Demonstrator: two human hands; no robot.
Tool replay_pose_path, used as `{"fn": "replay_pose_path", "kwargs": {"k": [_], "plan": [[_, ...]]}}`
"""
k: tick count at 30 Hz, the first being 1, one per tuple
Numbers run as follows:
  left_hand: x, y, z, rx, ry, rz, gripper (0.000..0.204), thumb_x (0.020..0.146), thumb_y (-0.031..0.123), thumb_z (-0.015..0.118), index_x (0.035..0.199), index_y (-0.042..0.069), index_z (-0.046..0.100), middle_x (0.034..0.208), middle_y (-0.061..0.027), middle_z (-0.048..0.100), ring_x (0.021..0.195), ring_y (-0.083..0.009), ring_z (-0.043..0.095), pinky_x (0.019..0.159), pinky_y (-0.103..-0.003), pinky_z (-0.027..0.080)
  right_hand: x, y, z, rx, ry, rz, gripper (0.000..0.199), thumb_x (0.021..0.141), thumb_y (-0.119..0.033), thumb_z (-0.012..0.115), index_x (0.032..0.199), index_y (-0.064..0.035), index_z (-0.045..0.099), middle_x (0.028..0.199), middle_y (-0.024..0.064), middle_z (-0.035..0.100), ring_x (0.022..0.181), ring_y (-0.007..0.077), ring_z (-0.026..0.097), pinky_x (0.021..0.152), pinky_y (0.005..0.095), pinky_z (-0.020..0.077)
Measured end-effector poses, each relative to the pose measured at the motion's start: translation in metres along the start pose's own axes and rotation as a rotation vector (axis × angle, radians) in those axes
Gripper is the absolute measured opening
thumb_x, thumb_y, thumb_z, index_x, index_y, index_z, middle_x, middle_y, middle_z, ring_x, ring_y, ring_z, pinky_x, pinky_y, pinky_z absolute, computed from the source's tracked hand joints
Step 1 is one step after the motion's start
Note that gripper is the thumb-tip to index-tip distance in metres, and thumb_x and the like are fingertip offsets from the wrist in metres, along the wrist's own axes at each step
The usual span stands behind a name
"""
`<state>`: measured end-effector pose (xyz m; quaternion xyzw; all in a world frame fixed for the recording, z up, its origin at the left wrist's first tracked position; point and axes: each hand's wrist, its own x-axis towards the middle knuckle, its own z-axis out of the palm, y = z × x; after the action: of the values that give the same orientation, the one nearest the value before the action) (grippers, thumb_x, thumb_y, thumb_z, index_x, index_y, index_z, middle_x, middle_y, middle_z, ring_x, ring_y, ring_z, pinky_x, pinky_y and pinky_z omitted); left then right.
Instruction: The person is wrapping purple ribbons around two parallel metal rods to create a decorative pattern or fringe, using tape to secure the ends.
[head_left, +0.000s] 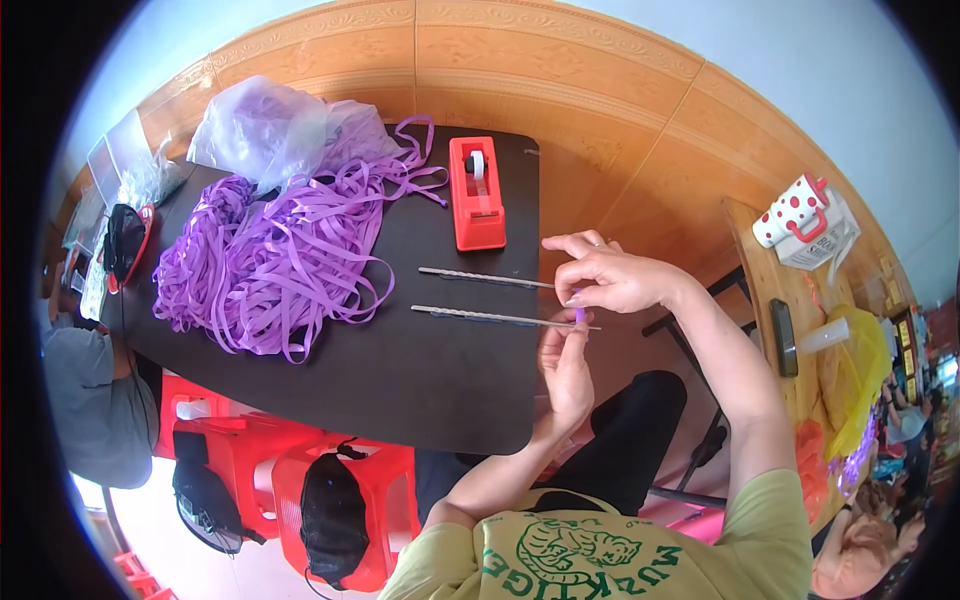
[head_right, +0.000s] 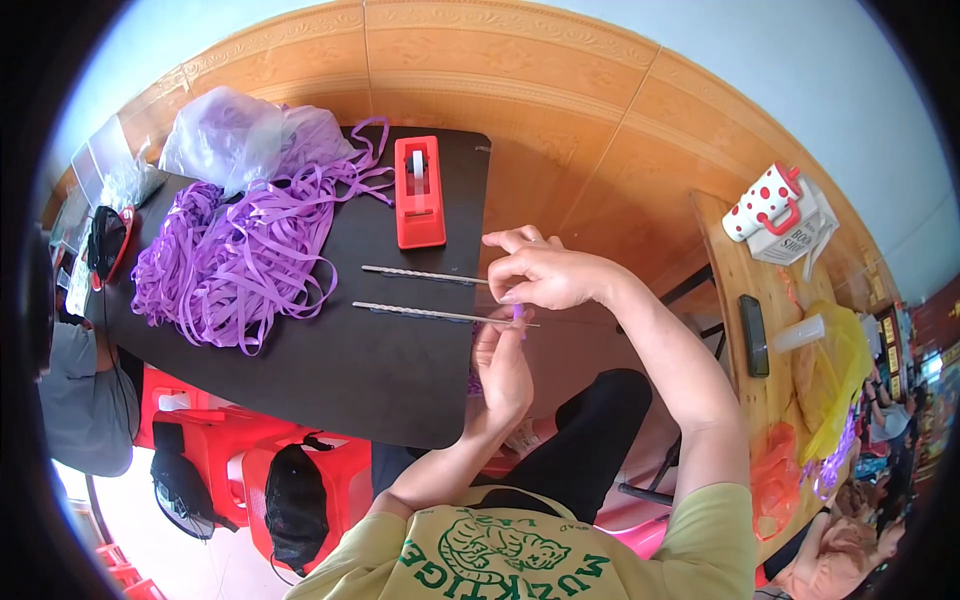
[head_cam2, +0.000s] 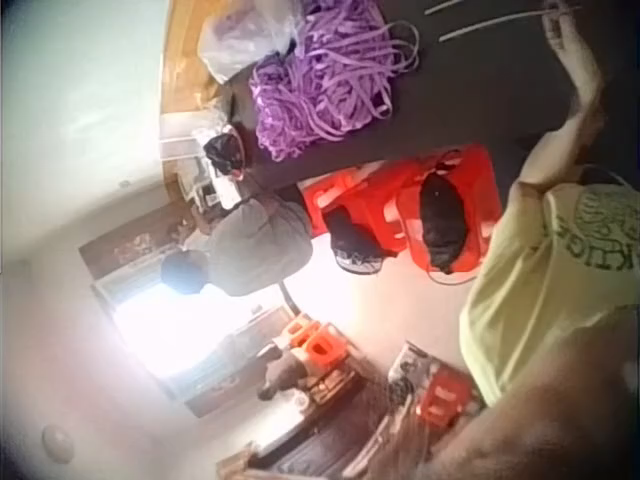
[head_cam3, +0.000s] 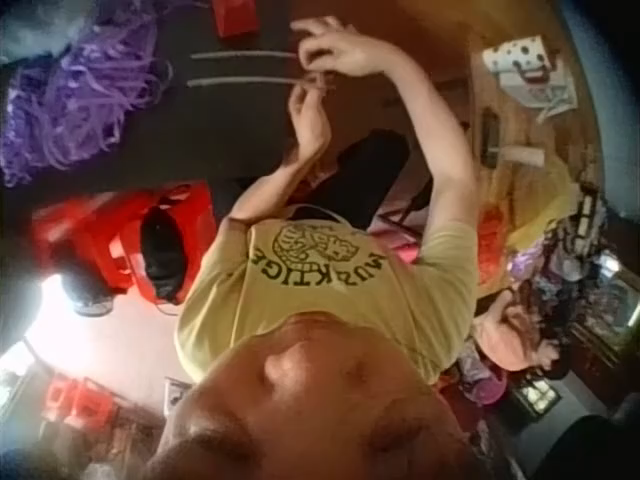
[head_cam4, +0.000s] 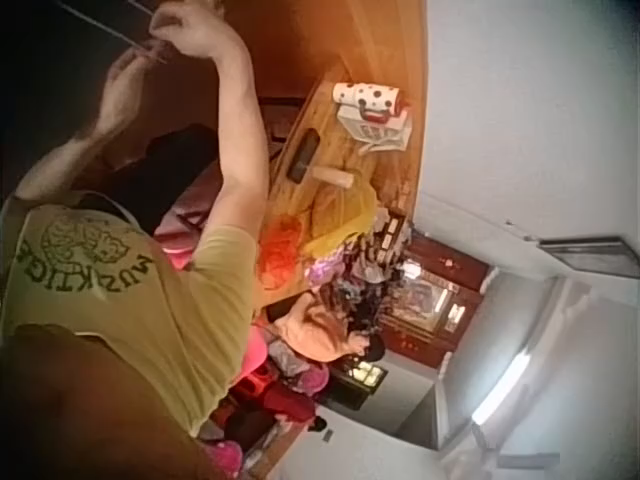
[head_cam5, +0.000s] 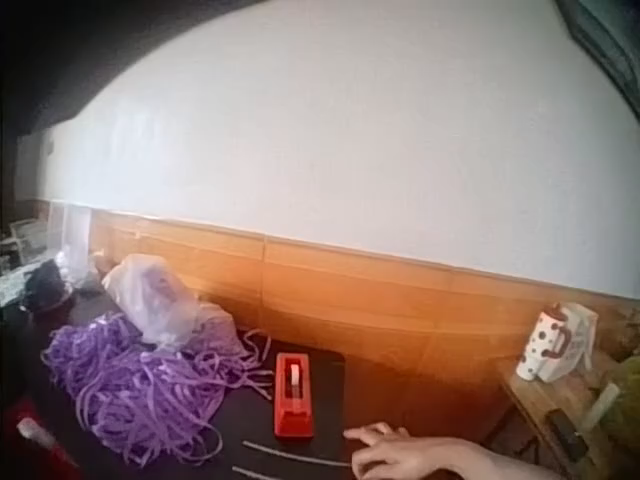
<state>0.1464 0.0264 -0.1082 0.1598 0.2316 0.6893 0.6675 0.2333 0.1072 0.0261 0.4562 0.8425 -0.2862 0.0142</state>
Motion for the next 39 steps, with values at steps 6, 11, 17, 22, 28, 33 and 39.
{"fn": "replay_pose_path", "kwargs": {"k": [6,11,17,22,28,33,39], "plan": [[0.002,0.001,-0.001,0.007,-0.019,0.013,0.007,0.088,0.006,0.058,0.089,0.004,0.064,0.095,-0.0066,0.066,0.091,-0.0132,0.06,0.084,-0.026,0.04,-0.017,0.038,0.016,0.384,0.171,-0.15,0.001,0.086,-0.015,0.064,0.086,-0.0135,0.064,0.147,0.014,0.029,0.136,0.0317,0.021,0.107,0.0459,0.0237],[0.003,0.005,0.0,0.007,-0.048,-0.042,0.007,0.089,0.005,0.056,0.092,0.004,0.062,0.098,-0.0051,0.063,0.093,-0.0135,0.058,0.087,-0.027,0.04,-0.022,0.059,0.034,0.539,0.243,-0.215,0.003,0.085,-0.01,0.065,0.085,-0.013,0.064,0.148,0.0133,0.029,0.137,0.0288,0.024,0.107,0.0434,0.0237],[0.001,0.005,0.003,-0.006,-0.032,-0.023,0.005,0.087,0.005,0.059,0.086,0.005,0.064,0.097,-0.0063,0.065,0.092,-0.0188,0.062,0.087,-0.031,0.042,-0.025,0.093,0.061,0.835,0.305,-0.252,0.003,0.087,-0.009,0.062,0.087,-0.011,0.065,0.146,0.0139,0.033,0.133,0.0242,0.032,0.104,0.0394,0.0277],[0.001,0.005,0.001,0.021,-0.029,-0.023,0.006,0.087,0.005,0.059,0.086,0.005,0.065,0.098,-0.0062,0.065,0.091,-0.0191,0.061,0.087,-0.031,0.042,-0.029,0.087,0.077,1.069,0.379,-0.261,0.008,0.089,-0.015,0.062,0.088,-0.0077,0.066,0.142,0.0152,0.039,0.126,0.0215,0.04,0.099,0.0338,0.0326],[0.003,0.004,-0.002,0.019,-0.072,-0.025,0.008,0.088,0.004,0.057,0.092,0.004,0.064,0.099,-0.0058,0.064,0.092,-0.0156,0.059,0.086,-0.029,0.041,-0.028,0.044,0.082,0.761,0.772,-0.034,0.019,0.083,-0.022,0.068,0.076,-0.0048,0.067,0.131,0.0182,0.05,0.125,0.0291,0.04,0.1,0.0407,0.033],[0.004,0.001,-0.004,-0.01,-0.082,0.006,0.01,0.088,0.004,0.057,0.093,0.003,0.065,0.099,-0.0069,0.065,0.094,-0.0129,0.056,0.086,-0.029,0.042,-0.024,0.026,0.081,0.554,0.863,0.019,0.013,0.081,-0.01,0.066,0.073,-0.0009,0.063,0.129,0.0178,0.053,0.125,0.0298,0.038,0.1,0.0409,0.0314],[0.002,0.003,-0.004,-0.01,-0.055,-0.019,0.007,0.088,0.005,0.058,0.086,0.006,0.065,0.094,-0.0048,0.066,0.085,-0.0122,0.057,0.082,-0.029,0.043,-0.026,0.024,0.09,0.725,0.879,0.111,0.013,0.082,-0.01,0.065,0.074,0.0002,0.063,0.127,0.0189,0.053,0.114,0.025,0.047,0.093,0.0371,0.0391]]}}
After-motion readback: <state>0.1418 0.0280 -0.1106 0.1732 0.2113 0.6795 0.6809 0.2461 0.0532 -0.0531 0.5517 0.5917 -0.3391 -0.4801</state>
